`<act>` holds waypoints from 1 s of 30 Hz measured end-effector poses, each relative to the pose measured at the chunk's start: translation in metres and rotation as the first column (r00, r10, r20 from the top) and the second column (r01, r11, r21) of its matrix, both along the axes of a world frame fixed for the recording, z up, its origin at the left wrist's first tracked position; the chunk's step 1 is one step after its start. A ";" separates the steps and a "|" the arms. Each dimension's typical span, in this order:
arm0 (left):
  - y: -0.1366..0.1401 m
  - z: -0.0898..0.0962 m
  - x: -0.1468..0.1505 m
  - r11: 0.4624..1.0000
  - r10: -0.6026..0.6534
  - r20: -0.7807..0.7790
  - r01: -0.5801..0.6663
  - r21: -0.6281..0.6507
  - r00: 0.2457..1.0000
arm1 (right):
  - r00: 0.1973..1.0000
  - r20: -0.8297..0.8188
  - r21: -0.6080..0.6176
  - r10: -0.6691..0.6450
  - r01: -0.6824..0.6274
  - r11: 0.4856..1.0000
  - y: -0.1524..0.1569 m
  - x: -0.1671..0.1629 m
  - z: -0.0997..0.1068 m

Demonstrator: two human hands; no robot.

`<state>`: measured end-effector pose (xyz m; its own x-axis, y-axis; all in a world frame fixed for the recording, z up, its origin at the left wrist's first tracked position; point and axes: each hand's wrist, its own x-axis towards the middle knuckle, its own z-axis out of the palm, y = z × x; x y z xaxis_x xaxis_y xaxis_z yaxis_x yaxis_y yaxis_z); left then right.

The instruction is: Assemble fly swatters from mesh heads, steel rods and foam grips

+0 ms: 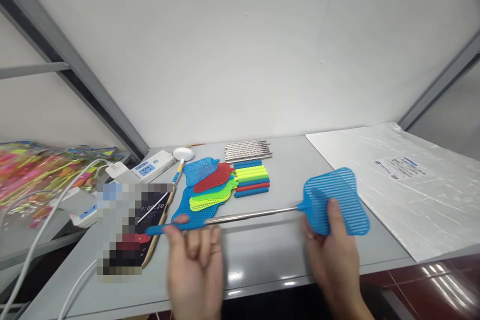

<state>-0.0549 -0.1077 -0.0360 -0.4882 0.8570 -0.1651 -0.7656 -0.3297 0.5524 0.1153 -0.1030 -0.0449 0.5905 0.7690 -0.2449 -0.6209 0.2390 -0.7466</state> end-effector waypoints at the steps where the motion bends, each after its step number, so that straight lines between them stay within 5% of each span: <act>1: -0.001 0.002 0.009 1.000 -0.025 0.012 0.025 -0.016 1.000 | 1.000 -0.016 -0.005 0.004 -0.004 1.000 0.000 -0.003 0.000; 8: -0.015 0.016 0.049 0.999 0.009 -0.136 -0.002 0.052 0.991 | 0.995 -0.097 0.063 0.025 -0.019 0.998 0.002 -0.004 -0.002; 12: -0.014 0.013 0.066 0.990 -0.060 -0.197 0.083 0.113 0.979 | 0.989 -0.132 0.077 0.069 -0.059 0.995 0.000 -0.005 -0.005; 16: -0.004 0.004 0.069 0.989 -0.145 -0.141 0.146 0.000 0.979 | 0.995 -0.086 0.139 0.043 -0.031 0.990 0.001 0.003 0.000; 20: 0.005 -0.005 0.051 0.957 -0.282 -0.118 0.271 -0.102 0.952 | 0.998 -0.018 0.054 0.066 -0.065 0.996 0.007 0.024 0.003; 27: 0.001 -0.017 0.010 0.901 -0.423 -0.391 0.337 -0.272 0.817 | 0.993 -0.035 0.059 0.115 -0.113 0.992 0.013 0.054 -0.002; 30: -0.002 -0.020 -0.002 0.905 -0.418 -0.642 0.233 -0.355 0.643 | 0.980 -0.007 0.130 0.197 -0.195 0.972 0.010 0.055 -0.002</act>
